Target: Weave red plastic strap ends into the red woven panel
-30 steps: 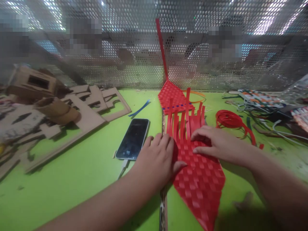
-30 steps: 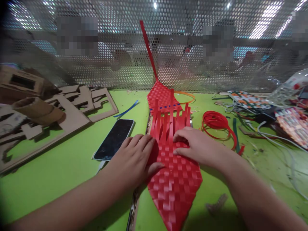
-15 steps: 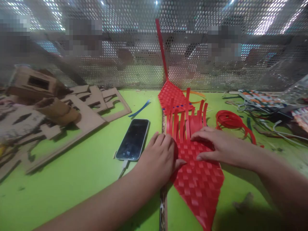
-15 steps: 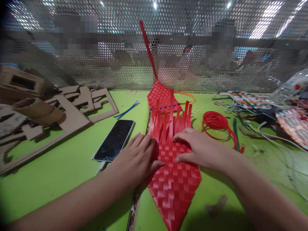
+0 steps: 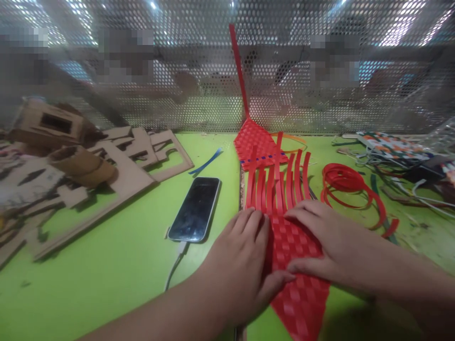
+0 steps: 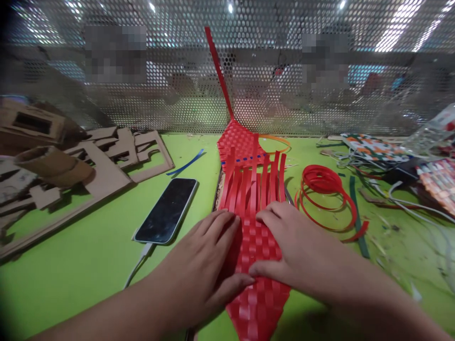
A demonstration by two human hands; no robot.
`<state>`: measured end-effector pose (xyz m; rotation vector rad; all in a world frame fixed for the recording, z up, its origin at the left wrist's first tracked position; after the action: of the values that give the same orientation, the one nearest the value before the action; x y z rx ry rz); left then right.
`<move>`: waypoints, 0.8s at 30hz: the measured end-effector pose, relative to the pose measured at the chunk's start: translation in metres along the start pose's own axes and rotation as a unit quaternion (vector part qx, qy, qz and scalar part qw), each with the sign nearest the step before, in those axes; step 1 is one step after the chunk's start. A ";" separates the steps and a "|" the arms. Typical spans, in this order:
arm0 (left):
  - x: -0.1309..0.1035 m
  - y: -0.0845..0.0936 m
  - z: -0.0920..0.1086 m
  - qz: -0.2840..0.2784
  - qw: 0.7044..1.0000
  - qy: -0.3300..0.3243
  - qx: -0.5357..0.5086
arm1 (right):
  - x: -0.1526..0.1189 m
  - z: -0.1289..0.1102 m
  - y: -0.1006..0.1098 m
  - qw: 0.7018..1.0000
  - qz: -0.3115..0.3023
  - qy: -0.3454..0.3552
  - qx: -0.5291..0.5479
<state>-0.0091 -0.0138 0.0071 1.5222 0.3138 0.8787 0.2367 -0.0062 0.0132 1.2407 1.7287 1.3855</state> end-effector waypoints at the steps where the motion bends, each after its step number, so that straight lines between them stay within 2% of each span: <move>1: -0.001 -0.001 0.001 -0.004 1.000 -0.005 0.004 | -0.002 -0.001 -0.001 1.000 -0.001 -0.009 -0.002; 5: -0.003 -0.005 0.001 -0.011 1.000 -0.004 0.014 | -0.008 0.004 -0.003 1.000 -0.006 -0.030 -0.002; 9: 0.001 -0.003 -0.003 -0.020 0.999 0.024 -0.022 | -0.009 0.008 -0.006 0.999 0.002 -0.034 0.004; 15: 0.009 -0.003 -0.005 -0.037 0.997 0.038 -0.054 | -0.005 0.001 -0.006 0.997 0.006 -0.071 -0.005; 24: 0.010 -0.003 -0.007 -0.039 0.997 0.052 -0.051 | -0.003 0.000 0.001 0.999 -0.008 -0.051 0.004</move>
<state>-0.0058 -0.0015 0.0075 1.3641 0.3955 0.9004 0.2379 -0.0094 0.0138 1.2761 1.6727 1.2850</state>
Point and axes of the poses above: each hand's wrist, its own x-axis towards the middle knuckle, its own y-axis out of the back of the hand, z = x × y, the point moved 1 cm from there along x, towards the middle knuckle, and after that the axes turned 10 degrees about z, right-handed, at the moved point
